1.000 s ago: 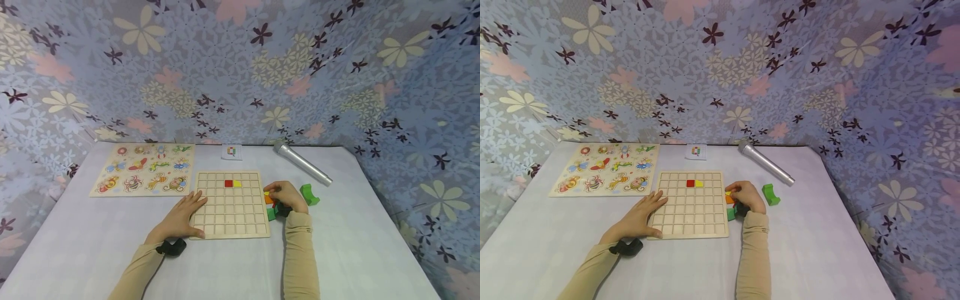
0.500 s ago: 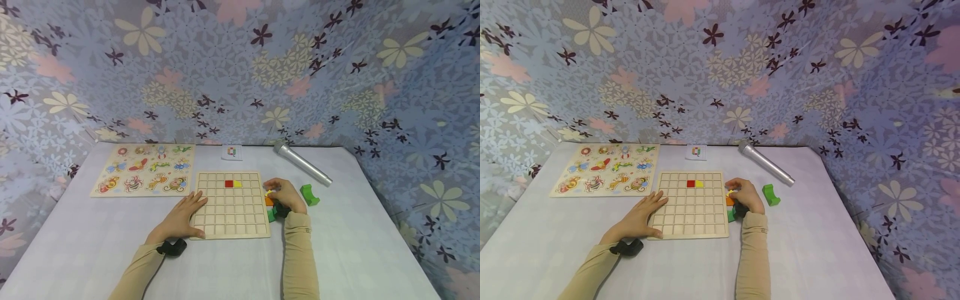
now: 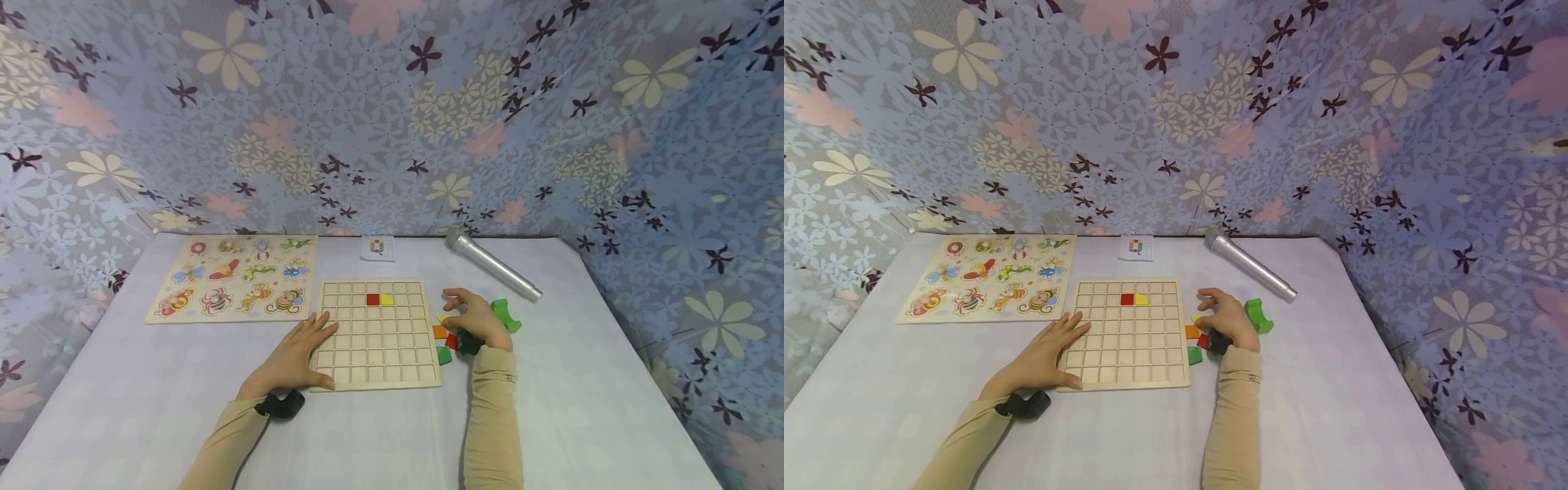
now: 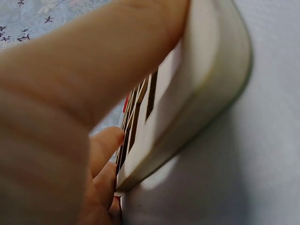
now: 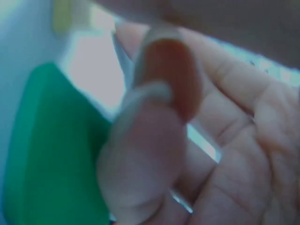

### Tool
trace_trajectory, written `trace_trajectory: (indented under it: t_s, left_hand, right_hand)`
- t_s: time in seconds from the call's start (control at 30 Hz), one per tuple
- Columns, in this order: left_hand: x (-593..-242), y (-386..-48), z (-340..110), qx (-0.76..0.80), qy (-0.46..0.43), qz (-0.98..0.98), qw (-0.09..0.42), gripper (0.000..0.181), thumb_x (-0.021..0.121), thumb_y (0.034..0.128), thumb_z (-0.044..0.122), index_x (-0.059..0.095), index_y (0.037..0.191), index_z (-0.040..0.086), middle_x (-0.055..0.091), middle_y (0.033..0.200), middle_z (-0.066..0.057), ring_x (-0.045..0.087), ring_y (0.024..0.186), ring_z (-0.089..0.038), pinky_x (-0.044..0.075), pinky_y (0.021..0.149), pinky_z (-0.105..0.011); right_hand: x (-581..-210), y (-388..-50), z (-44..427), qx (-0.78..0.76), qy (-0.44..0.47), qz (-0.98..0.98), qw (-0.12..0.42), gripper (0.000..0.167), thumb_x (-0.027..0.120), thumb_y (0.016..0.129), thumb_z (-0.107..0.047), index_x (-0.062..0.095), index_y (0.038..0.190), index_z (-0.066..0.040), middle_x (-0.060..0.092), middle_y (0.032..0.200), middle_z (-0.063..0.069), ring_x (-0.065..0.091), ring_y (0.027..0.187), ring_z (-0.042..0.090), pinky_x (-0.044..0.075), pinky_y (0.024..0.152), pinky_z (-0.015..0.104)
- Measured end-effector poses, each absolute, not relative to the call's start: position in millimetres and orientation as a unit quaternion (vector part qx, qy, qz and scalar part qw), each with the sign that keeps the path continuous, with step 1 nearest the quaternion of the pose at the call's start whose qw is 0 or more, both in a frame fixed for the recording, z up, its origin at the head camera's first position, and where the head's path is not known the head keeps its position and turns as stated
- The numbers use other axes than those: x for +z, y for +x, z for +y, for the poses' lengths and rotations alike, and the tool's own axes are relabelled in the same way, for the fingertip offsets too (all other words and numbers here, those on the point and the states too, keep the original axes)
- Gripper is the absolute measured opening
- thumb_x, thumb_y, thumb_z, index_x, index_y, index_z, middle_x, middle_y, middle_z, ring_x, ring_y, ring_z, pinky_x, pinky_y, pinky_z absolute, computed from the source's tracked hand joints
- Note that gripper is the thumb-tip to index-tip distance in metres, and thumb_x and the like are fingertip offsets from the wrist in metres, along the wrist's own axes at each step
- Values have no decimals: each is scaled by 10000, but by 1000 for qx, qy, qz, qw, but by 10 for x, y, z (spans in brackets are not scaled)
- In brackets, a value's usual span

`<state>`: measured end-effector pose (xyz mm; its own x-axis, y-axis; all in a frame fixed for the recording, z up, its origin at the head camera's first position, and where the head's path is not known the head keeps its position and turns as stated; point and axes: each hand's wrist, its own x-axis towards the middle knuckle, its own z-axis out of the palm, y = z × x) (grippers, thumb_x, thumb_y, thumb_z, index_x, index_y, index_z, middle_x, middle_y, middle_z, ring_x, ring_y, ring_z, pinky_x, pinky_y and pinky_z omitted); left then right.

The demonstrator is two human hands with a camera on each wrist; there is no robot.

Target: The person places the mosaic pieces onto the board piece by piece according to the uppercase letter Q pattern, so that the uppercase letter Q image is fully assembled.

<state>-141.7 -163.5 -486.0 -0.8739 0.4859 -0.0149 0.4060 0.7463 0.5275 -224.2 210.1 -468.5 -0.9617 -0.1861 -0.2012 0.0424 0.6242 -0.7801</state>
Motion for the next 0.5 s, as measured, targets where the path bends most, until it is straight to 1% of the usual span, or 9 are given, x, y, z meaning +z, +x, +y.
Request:
trace_trajectory:
  t_s: [0.07,0.17,0.33,0.47,0.5]
  left_hand:
    - [-4860,-1419,-1635,265,239,931,75,1076,846,625,497,372,1485,57,223,1598,-193,164,1478,-434,150,1204,-569]
    - [-4867,-1424,-1636,265,240,931,72,1079,848,619,497,373,1485,63,226,1598,-187,165,1479,-428,149,1205,-562]
    - [-4879,-1428,-1636,267,239,931,74,1088,848,612,504,372,1486,64,226,1600,-182,160,1482,-423,145,1204,-558]
    - [-4879,-1427,-1635,266,239,931,75,1092,849,607,507,374,1486,66,229,1600,-181,164,1481,-423,148,1202,-556]
    - [-4878,-1427,-1636,266,240,931,74,1094,850,604,509,375,1485,66,230,1599,-181,166,1481,-424,151,1201,-557]
  right_hand:
    - [-4680,-2236,2141,-442,-42,886,134,657,743,775,22,508,1383,-59,648,1103,164,564,826,203,460,699,239]
    - [-4677,-2235,2151,-430,-43,894,118,637,740,764,28,533,1360,-59,663,1062,143,549,792,171,443,710,233]
    - [-4700,-2254,2059,-386,-59,918,77,510,707,804,-16,594,1299,-63,671,1028,122,550,724,157,431,678,239]
    - [-4714,-2271,1939,-365,-74,926,68,417,655,839,-15,622,1254,-41,648,1047,148,549,729,186,446,631,263]
    - [-4714,-2275,1907,-361,-73,927,67,394,650,845,-19,633,1238,-47,647,1042,141,550,742,190,450,639,266]
